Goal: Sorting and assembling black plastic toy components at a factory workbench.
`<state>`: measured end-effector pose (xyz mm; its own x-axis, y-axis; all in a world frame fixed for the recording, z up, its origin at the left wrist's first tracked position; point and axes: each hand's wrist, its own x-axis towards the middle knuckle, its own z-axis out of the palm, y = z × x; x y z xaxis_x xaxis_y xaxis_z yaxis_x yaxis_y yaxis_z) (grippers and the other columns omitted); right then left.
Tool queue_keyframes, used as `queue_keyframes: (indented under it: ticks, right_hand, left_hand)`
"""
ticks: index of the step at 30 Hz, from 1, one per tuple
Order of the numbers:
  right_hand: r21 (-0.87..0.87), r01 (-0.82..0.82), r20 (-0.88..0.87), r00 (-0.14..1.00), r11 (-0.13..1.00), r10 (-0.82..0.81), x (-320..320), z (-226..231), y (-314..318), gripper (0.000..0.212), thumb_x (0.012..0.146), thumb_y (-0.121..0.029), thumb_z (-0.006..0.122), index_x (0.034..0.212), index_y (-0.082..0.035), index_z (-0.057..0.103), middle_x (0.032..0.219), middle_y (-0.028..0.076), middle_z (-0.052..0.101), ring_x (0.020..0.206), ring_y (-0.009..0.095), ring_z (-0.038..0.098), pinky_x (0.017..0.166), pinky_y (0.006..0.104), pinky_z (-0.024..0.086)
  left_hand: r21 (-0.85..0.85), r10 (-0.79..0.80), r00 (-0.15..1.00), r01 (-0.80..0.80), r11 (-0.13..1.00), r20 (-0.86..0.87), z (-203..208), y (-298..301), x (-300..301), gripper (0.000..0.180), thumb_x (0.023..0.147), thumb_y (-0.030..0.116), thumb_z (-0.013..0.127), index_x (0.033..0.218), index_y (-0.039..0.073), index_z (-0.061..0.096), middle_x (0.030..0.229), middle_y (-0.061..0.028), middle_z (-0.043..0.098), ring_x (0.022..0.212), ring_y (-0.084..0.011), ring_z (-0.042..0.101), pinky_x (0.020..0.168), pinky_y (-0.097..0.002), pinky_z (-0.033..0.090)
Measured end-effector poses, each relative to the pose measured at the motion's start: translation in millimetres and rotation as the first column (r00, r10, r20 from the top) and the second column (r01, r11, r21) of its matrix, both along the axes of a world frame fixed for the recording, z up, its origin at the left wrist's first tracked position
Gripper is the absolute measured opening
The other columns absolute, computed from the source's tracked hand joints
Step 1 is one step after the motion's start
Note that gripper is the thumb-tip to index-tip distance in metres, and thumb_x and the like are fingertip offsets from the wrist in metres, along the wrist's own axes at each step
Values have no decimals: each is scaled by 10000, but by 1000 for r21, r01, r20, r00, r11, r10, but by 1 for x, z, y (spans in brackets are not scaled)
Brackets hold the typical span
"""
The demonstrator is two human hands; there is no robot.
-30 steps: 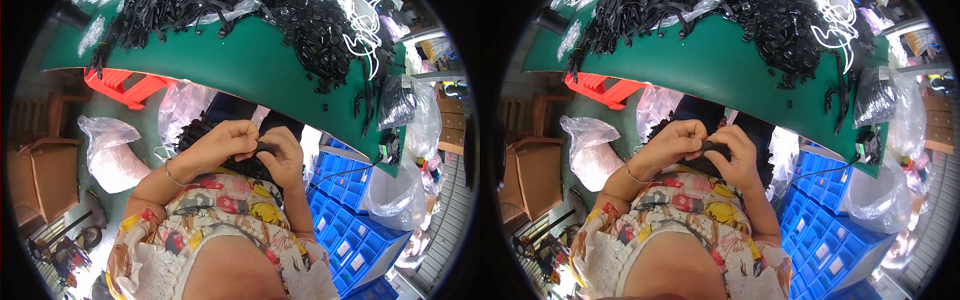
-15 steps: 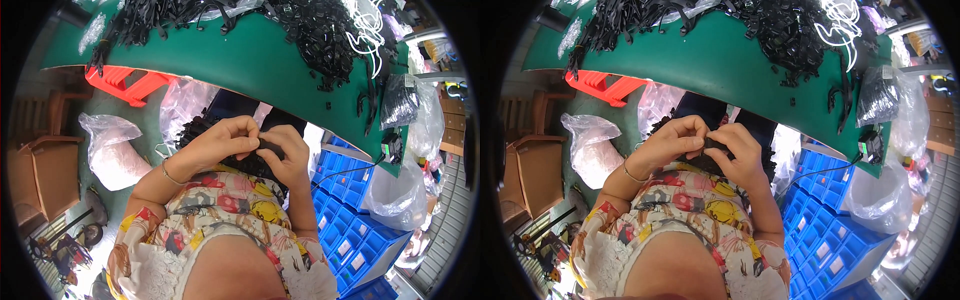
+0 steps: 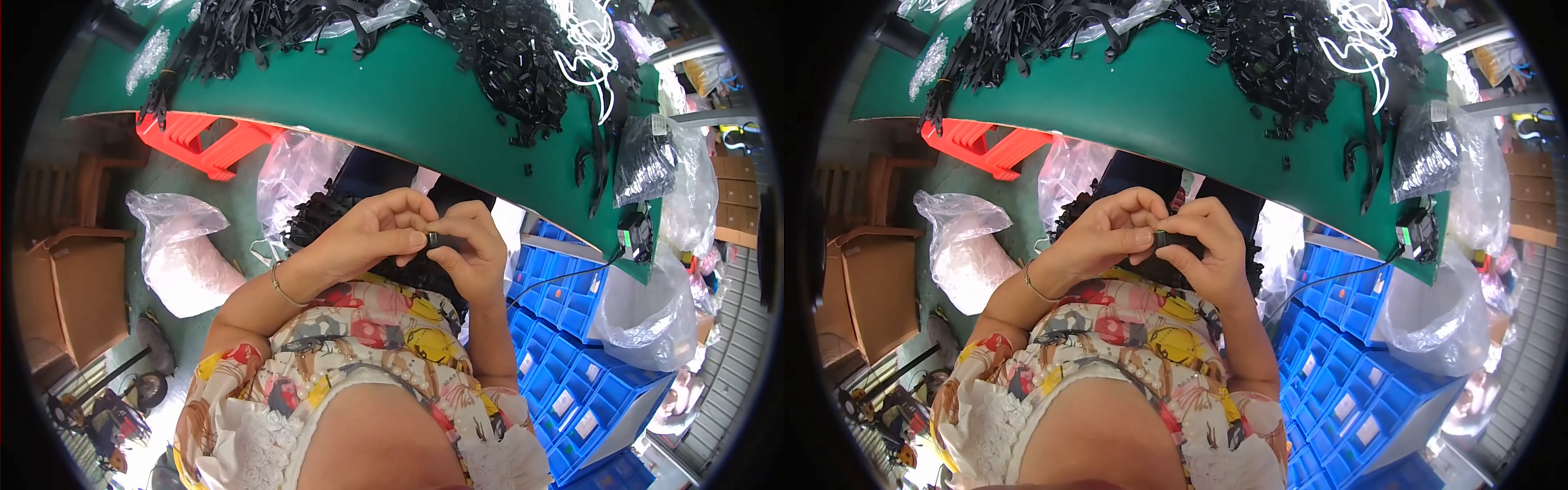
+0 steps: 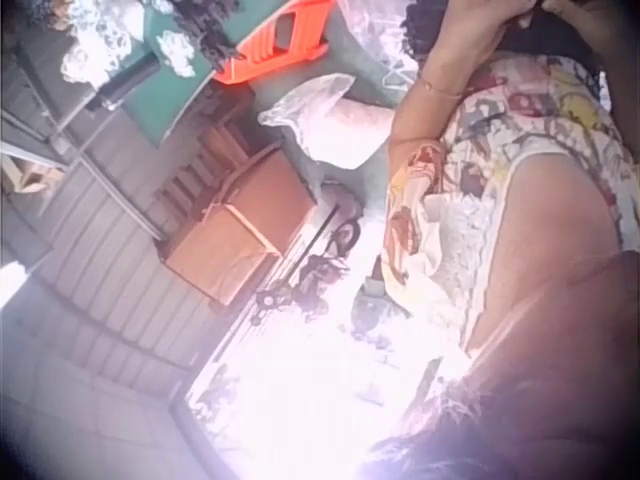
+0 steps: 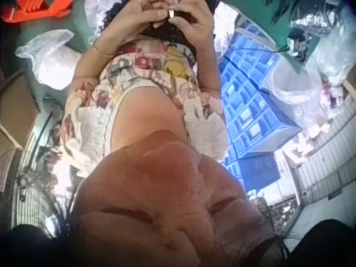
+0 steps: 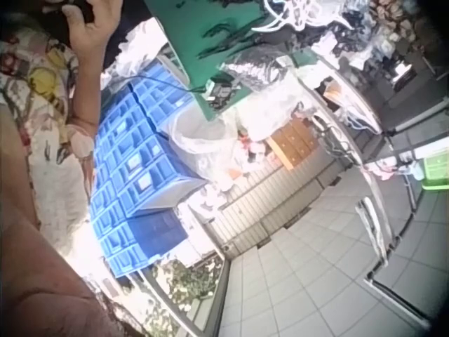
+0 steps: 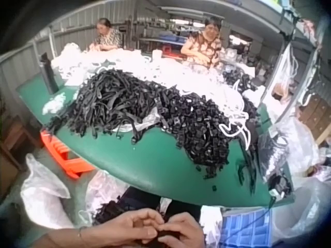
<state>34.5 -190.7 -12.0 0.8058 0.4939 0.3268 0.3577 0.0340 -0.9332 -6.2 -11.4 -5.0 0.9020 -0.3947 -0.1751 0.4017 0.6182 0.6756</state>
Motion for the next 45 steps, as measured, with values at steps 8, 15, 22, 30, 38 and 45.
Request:
queue_keyframes:
  ticks: [8,15,22,30,38,45]
  right_hand:
    - [216,-80,-141,984,973,112,-8,-8,-4,285,731,-164,730,934,6,623,922,73,493,836,161,492,723,251,409]
    - [478,-32,-372,898,878,235,-32,-13,1,291,787,-181,686,952,41,595,934,64,464,859,142,480,758,235,402]
    - [466,-74,-283,932,882,228,-48,-16,0,278,807,-176,668,975,28,579,951,58,459,860,132,498,767,237,408]
    - [451,-90,-248,943,888,222,-61,-10,0,256,808,-156,666,972,21,579,945,58,460,860,130,500,784,232,400]
    - [455,-128,-227,940,881,254,-65,-10,0,268,815,-166,660,981,23,569,953,57,454,860,127,494,787,227,402]
    - [466,-136,-244,930,875,274,-68,-13,3,282,819,-196,657,977,19,563,951,53,446,873,127,484,798,232,396]
  left_hand:
    - [-61,8,1000,-8,998,10,12,-6,-9,243,836,117,625,1015,20,492,842,-29,546,681,-75,503,587,-188,410]
    - [-12,90,995,-89,996,51,13,-17,-29,148,840,119,626,871,41,504,806,-20,515,682,-84,502,596,-197,415]
    - [-35,138,985,-135,990,106,13,-23,-49,128,848,115,613,836,45,507,815,-29,507,672,-92,482,593,-211,401]
    - [-41,143,987,-140,989,75,18,-22,-65,132,831,100,614,804,39,500,800,-40,516,671,-93,478,579,-210,385]
    - [-24,148,986,-147,989,78,25,-22,-73,136,822,101,610,784,36,497,818,-71,537,675,-102,475,579,-218,379]
    - [17,183,980,-185,983,74,25,-23,-77,153,805,117,598,771,45,467,772,-42,495,621,-107,441,559,-220,349]
